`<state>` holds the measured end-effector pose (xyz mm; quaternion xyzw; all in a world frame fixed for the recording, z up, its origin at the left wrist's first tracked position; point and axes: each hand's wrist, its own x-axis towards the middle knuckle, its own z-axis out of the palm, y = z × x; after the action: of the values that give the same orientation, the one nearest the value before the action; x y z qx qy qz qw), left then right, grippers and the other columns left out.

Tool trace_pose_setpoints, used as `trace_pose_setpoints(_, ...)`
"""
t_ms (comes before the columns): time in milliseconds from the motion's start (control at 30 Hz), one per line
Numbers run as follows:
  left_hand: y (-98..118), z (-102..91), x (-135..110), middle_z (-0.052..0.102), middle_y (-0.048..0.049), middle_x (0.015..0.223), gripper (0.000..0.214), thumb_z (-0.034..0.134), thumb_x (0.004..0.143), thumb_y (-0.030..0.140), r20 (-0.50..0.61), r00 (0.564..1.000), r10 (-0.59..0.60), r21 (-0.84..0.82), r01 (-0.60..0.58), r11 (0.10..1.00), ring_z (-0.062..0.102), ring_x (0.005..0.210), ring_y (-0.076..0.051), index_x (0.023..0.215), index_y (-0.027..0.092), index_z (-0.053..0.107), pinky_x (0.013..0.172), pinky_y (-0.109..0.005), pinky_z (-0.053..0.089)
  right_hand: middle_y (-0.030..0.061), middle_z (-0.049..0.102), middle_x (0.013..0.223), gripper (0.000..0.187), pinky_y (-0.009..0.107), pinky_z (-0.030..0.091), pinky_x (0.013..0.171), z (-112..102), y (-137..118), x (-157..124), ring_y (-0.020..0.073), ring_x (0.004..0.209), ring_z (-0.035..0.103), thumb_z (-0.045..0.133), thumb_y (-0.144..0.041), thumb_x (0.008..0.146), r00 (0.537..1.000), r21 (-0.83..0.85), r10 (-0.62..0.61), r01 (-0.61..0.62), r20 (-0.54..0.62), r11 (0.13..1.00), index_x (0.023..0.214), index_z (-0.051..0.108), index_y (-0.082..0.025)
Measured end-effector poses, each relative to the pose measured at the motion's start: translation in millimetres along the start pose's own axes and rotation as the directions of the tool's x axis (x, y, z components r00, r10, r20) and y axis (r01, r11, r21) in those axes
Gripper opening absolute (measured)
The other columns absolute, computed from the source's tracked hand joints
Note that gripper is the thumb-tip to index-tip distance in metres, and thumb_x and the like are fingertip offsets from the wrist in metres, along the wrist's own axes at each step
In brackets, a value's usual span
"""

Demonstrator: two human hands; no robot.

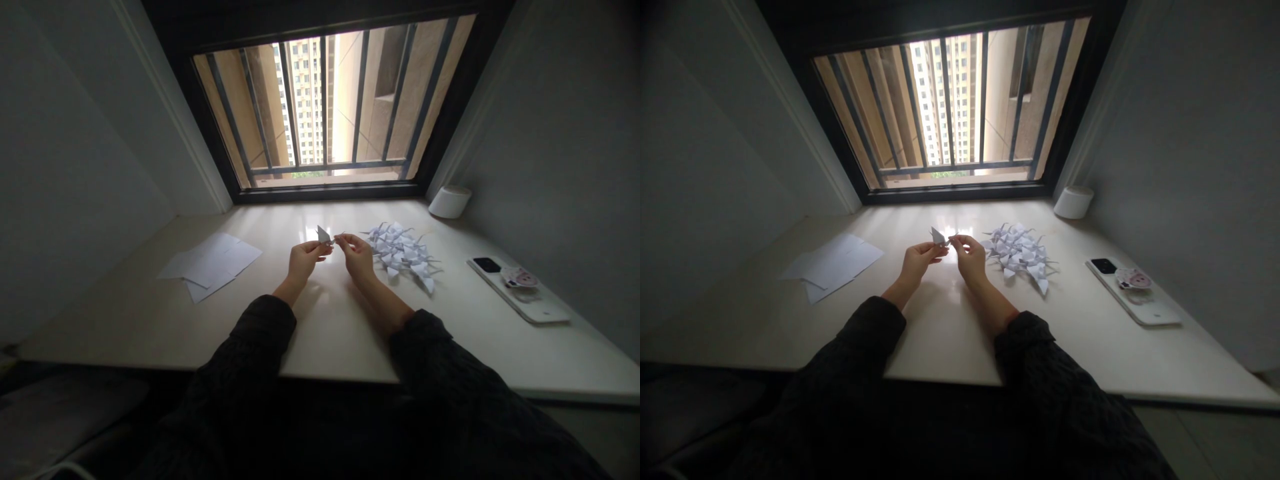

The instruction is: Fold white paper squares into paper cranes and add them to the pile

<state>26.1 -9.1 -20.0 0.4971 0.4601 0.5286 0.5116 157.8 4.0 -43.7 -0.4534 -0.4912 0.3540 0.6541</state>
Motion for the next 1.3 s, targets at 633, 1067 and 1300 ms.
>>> trace_pose_setpoints(633,-10,-6.6,8,0.073,-0.0057,0.078,0.031,0.066,0.073,0.048,-0.023,0.973,0.230,0.320,-0.211,0.924,0.068,0.075,-0.018,0.080,0.018,0.072,0.066,-0.027,0.049,0.0045,0.070,0.087,0.027,0.031,0.047,0.072,2,-1,-3,0.0197,0.085,0.062,0.064,-0.047,0.074,0.997,0.013,0.041,-0.042,0.073,0.999,0.080,0.067,-0.021)
trace_pose_setpoints(1067,-6,-15.9,6,0.073,-0.0023,0.074,0.023,0.061,0.077,0.041,-0.058,0.961,0.271,0.526,-0.201,0.826,0.065,0.068,-0.017,0.073,0.021,0.071,0.063,-0.026,0.044,0.0016,0.068,0.084,0.015,0.036,0.045,0.080,-28,-27,13,0.0189,0.081,0.060,0.068,-0.038,0.078,0.885,-0.315,-0.337,0.435,0.322,0.843,0.088,0.070,-0.027)
trace_pose_setpoints(1300,-11,-18.5,11,0.072,-0.0043,0.073,0.022,0.062,0.075,0.040,0.019,0.982,0.187,0.447,-0.175,0.877,0.065,0.067,-0.017,0.074,0.019,0.072,0.063,-0.026,0.044,0.0014,0.070,0.083,0.011,0.037,0.046,0.077,-32,-29,16,0.0205,0.081,0.058,0.069,-0.039,0.078,0.883,-0.378,-0.320,0.441,0.342,0.814,0.081,0.071,-0.029)
